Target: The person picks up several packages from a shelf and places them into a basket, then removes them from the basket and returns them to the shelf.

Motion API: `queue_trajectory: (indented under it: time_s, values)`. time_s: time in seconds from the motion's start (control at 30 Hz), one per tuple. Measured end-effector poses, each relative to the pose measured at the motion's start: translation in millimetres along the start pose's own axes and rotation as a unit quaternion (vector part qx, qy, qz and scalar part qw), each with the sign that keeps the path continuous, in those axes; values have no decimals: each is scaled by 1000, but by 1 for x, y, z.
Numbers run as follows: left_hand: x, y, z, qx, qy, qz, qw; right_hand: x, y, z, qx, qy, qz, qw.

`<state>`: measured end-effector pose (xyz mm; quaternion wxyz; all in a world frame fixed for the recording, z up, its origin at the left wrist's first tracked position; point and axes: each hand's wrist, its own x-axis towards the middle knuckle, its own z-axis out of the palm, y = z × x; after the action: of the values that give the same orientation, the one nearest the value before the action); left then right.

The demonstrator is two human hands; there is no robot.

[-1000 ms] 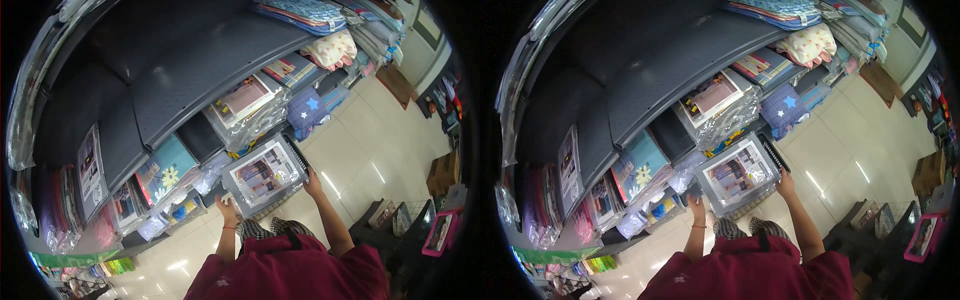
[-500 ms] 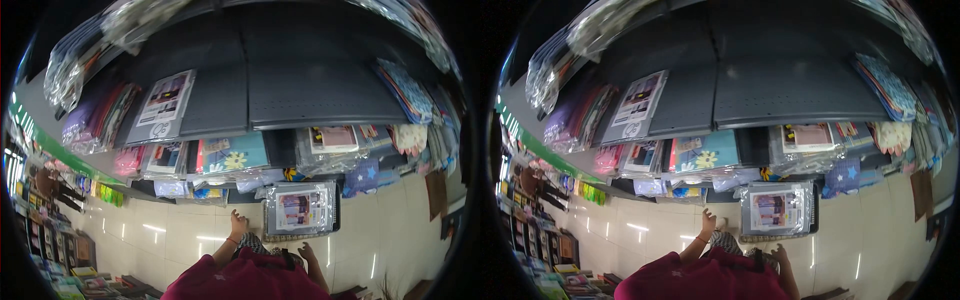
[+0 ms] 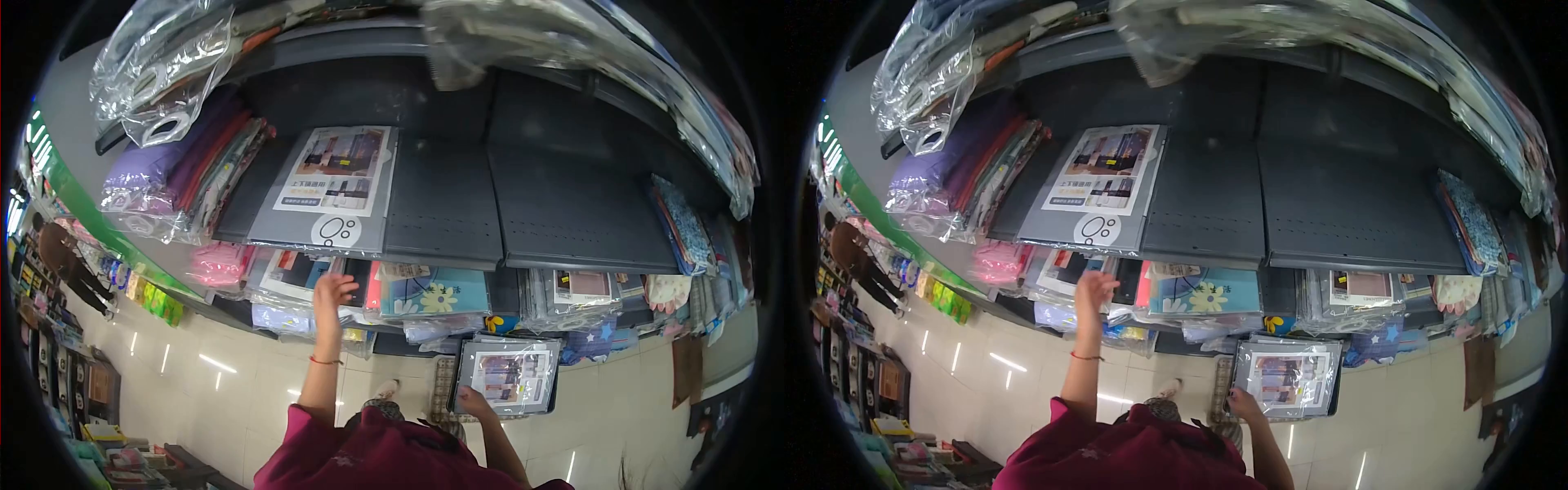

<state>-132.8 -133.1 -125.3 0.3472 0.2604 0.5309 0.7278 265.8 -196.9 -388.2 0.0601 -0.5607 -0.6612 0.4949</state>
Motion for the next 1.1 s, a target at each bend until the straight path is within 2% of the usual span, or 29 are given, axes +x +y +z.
queue_trajectory:
  time_s: [0.07,0.1,0.2,0.3,0.33,0.43,0.47,0.5,0.57,0.63,0.7,0.73,0.77,0.83,0.9,0.93,0.97,1.07,1.1]
  values:
    - [22,28,-5,2,-66,-68,995,1,0,22,-14,-8,-52,999]
    - [28,36,-4,12,-69,-73,995,5,-3,33,-20,-11,-80,997]
    - [43,55,4,32,-84,-77,993,-1,-45,62,-93,-59,-47,993]
    - [60,39,-2,78,-120,-25,989,-2,-59,72,-121,-151,-68,979]
    - [61,39,-2,18,-121,-18,992,3,-61,79,-103,-138,54,984]
    - [49,45,-32,28,-245,-27,969,9,-60,79,-135,-119,63,982]
    - [39,52,-44,-2,-277,-66,959,14,-51,79,-108,-92,-22,990]
    - [30,60,-59,-30,-308,-103,945,21,-46,81,-85,-50,9,995]
    - [24,72,-101,-27,-340,-145,929,24,-61,67,91,-58,-17,994]
    - [28,76,-152,-37,-357,-177,917,7,-143,34,240,-49,32,969]
    - [40,75,-204,45,-355,-181,916,18,-157,25,326,-65,-2,943]
    - [41,70,-224,85,-311,-168,932,15,-185,11,330,-82,4,940]
    - [41,63,-243,124,-265,-154,944,21,-200,1,389,-122,-46,912]
    - [46,60,-248,126,-173,-131,968,37,-229,-17,496,-200,-150,831]
    - [40,57,-233,53,-82,-116,988,41,-279,-42,504,-254,-213,798]
    - [41,46,-231,-12,-73,-91,993,44,-302,-53,508,-253,-233,789]
    - [36,56,-207,-60,-25,-88,994,47,-322,-61,514,-252,-253,780]
    - [40,45,-197,-45,-14,-59,997,41,-375,-81,492,-208,-292,793]
    - [37,47,-193,-36,-23,-39,998,43,-376,-81,504,-225,-300,778]
